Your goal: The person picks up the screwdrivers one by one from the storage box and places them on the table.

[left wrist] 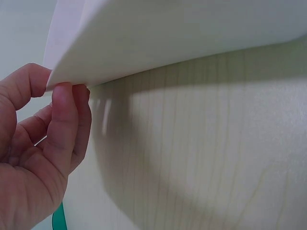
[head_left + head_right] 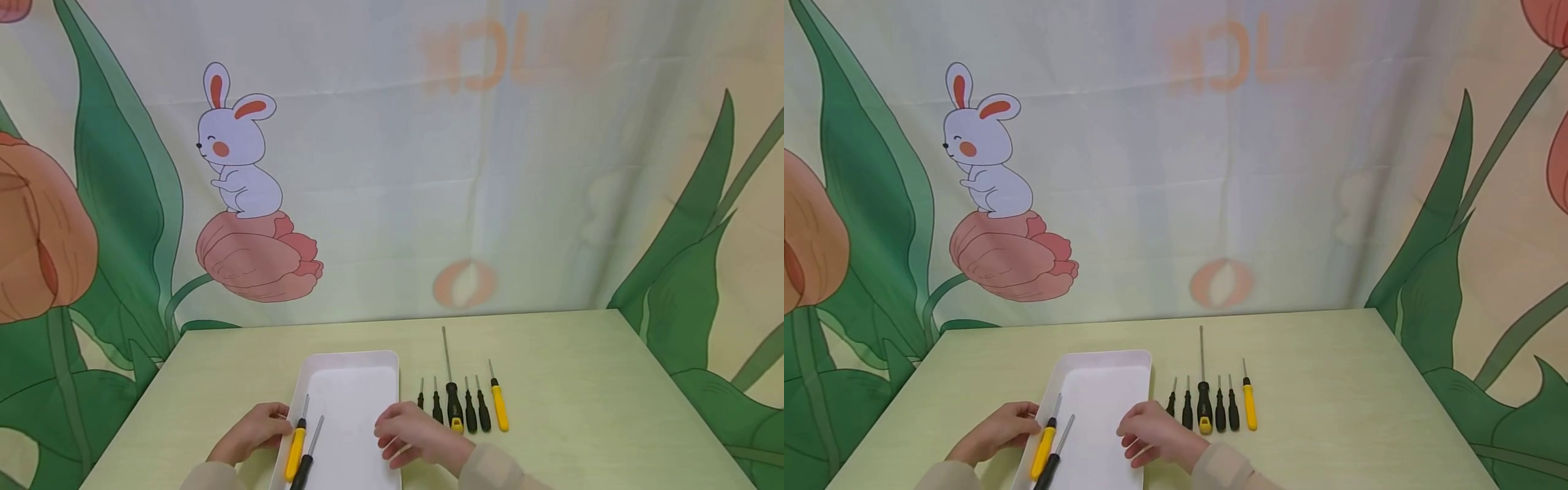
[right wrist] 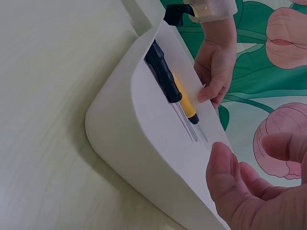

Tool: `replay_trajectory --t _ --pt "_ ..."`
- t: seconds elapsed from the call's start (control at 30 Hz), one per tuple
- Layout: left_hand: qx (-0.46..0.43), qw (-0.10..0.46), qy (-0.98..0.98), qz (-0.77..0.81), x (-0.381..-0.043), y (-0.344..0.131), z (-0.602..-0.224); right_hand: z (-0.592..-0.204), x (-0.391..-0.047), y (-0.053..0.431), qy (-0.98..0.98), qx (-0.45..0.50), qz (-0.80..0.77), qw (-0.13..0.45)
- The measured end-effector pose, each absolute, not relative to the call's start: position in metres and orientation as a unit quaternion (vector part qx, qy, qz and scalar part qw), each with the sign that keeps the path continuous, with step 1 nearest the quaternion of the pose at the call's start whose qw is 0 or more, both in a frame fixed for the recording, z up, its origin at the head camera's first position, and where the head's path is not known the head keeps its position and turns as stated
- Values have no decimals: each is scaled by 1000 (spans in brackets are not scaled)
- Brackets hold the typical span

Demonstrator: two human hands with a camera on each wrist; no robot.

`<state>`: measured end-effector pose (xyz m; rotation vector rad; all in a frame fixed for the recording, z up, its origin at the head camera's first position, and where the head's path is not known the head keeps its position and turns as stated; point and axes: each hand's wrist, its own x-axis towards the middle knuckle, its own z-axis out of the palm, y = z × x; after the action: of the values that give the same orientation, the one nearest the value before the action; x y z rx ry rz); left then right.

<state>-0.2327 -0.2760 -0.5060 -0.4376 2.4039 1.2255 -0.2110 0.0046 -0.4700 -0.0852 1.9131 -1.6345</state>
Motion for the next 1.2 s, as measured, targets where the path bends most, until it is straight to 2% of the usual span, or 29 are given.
replay_trajectory --t 0.4,0.83,1.2 --pt "-151 201 856 451 -233 -276 -504 -476 -204 -15 732 -16 -601 320" --pt "-146 199 856 454 -233 -278 -505 -488 -194 -40 755 4 -580 305" --pt "-151 200 856 452 -231 -276 -503 -496 -192 -64 777 51 -541 318"
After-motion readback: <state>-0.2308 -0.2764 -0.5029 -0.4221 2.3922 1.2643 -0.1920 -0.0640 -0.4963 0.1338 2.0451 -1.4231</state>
